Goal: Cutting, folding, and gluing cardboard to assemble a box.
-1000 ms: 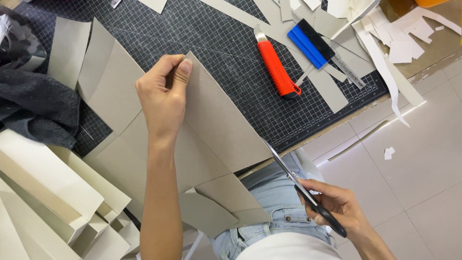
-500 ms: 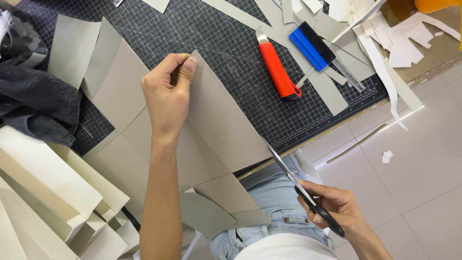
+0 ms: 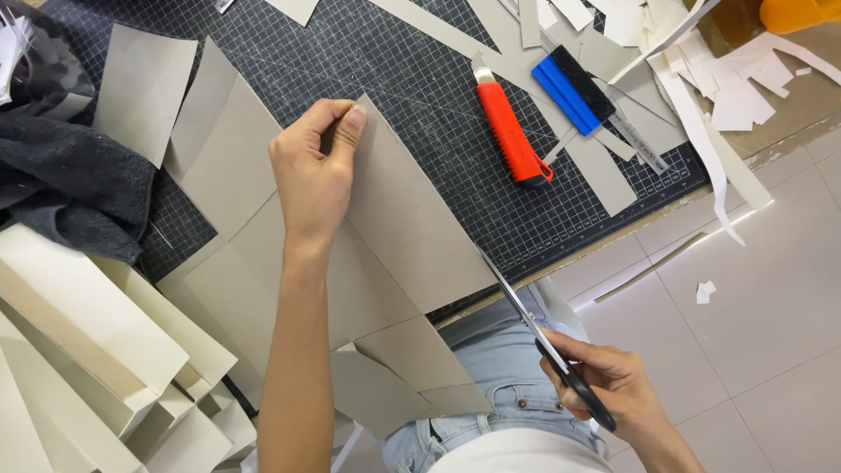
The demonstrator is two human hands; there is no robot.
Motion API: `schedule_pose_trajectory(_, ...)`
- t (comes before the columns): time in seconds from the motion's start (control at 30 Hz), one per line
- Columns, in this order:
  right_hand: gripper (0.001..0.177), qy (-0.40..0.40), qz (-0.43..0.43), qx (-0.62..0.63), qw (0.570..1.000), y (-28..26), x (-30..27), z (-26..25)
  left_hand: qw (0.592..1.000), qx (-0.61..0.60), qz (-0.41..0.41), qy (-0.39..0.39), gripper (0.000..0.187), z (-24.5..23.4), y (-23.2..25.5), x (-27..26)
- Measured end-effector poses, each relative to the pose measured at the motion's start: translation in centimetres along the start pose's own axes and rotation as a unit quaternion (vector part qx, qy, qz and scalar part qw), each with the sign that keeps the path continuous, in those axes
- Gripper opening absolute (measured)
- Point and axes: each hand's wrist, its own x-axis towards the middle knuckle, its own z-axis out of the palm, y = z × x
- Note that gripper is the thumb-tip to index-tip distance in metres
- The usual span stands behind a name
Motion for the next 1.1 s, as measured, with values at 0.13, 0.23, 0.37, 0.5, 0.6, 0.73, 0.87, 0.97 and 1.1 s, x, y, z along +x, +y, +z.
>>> schedule_pose_trajectory(0.13, 0.063, 0.002, -0.001, -0.005, 1.000, -0.1, 0.0, 0.2, 1.000, -0.001, -0.001, -0.002, 0.019, 0.1, -0.3, 0.0)
schedule_pose_trajectory(0.23, 0.060, 0.003, -0.011, -0.018, 1.000, -0.1, 0.1, 0.3, 1.000, -0.001, 0.001, 0.000, 0.018, 0.1, -0.5, 0.1)
schedule_pose_trajectory(0.37, 0.060, -0.003, -0.029, -0.018, 0.999, 0.4, 0.2, 0.0, 1.000, -0.003, -0.016, -0.002, 0.018, 0.1, -0.5, 0.1)
schedule_pose_trajectory(0.5, 0.067, -0.072, -0.076, 0.050, 0.993, 0.2, 1.4, 0.0, 1.000, -0.013, -0.003, -0.007, 0.019, 0.0, -0.8, 0.0)
schedule_pose_trajectory(0.6, 0.068, -0.085, -0.091, 0.048, 0.991, -0.1, 2.8, 0.4, 1.000, -0.015, -0.007, -0.003, 0.017, 0.1, -1.1, 0.0)
schedule_pose_trajectory(0.73, 0.069, -0.061, -0.083, 0.000, 0.995, -0.2, 3.9, 0.5, 1.000, -0.010, -0.010, 0.001, 0.018, 0.1, -0.7, -0.2)
schedule_pose_trajectory(0.87, 0.077, -0.045, -0.056, -0.024, 0.997, -0.3, 4.8, 0.8, 1.000, -0.013, -0.017, -0.001, 0.018, 0.2, -0.8, -0.1)
schedule_pose_trajectory(0.97, 0.075, -0.064, -0.072, -0.018, 0.995, -0.6, 5.2, 1.2, 1.000, -0.012, -0.018, -0.002, 0.019, 0.3, -1.0, -0.1)
schedule_pose_trajectory(1.1, 0.075, -0.063, -0.082, -0.017, 0.994, -0.2, 5.5, 1.2, 1.000, -0.009, -0.017, 0.007, 0.018, 0.4, -1.1, -0.2)
